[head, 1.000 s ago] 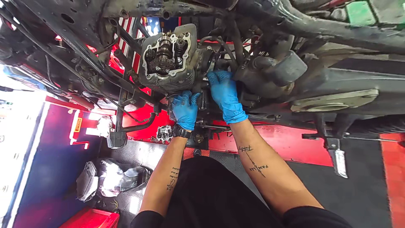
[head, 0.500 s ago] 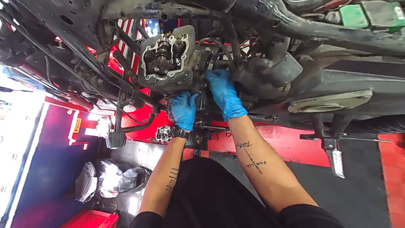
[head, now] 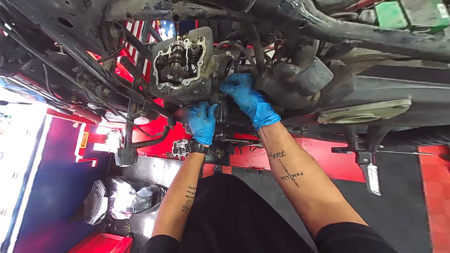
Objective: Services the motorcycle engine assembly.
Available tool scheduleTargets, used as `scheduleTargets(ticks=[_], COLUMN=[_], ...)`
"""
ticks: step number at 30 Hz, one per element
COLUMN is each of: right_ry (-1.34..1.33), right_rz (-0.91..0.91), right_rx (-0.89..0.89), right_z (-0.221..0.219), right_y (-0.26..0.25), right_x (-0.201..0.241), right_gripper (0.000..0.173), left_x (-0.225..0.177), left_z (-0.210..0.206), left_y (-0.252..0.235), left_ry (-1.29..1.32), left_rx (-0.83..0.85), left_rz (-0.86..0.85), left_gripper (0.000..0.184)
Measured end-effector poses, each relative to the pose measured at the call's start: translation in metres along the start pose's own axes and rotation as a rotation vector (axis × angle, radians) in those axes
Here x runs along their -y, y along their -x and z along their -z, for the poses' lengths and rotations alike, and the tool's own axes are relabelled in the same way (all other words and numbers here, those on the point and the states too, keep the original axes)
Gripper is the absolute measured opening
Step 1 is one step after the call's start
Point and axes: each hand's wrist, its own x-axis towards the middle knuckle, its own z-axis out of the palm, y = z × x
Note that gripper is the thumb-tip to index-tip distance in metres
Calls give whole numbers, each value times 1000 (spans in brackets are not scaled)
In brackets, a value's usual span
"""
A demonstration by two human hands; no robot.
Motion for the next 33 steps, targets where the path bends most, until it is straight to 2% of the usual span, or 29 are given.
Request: scheduleTargets(ticks=[3, 5, 10, 12, 15, 17, 23, 25, 27, 29, 33], right_ry=[212, 278, 108, 87, 239, 256, 16, 64, 195, 243, 89], right_rz=[-50, -22, 18, 10, -43, -37, 33, 0, -48, -34, -37], right_rx=[-5, -13, 54, 27, -17, 18, 64, 57, 48, 42, 61], right_z=[5, 1, 5, 6, 4, 3, 5, 6, 6, 5, 6], right_y=[8, 6, 0, 4, 9, 5, -1, 2, 5, 4, 3], right_x=[15, 12, 4, 8, 16, 13, -5, -1, 5, 6, 5], right_gripper=[32, 36, 17, 19, 32, 35, 13, 19, 32, 36, 20], left_x=[1, 2, 1, 1, 2, 2, 1, 2, 1, 2, 1], left_z=[-1, -2, -3, -3, -3, -3, -3, -3, -3, -3, -2], left_y=[0, 0, 0, 0, 1, 0, 1, 2, 2, 1, 0], left_ry=[-6, -15, 10, 4, -14, -18, -1, 3, 2, -8, -1], left_rx=[-1, -7, -6, -12, -22, -25, -36, -46, -42, -44, -25], left_rz=[-8, -18, 12, 8, -3, -5, -12, -22, -18, -16, 9], left_gripper=[34, 35, 32, 32, 31, 32, 32, 31, 31, 32, 32])
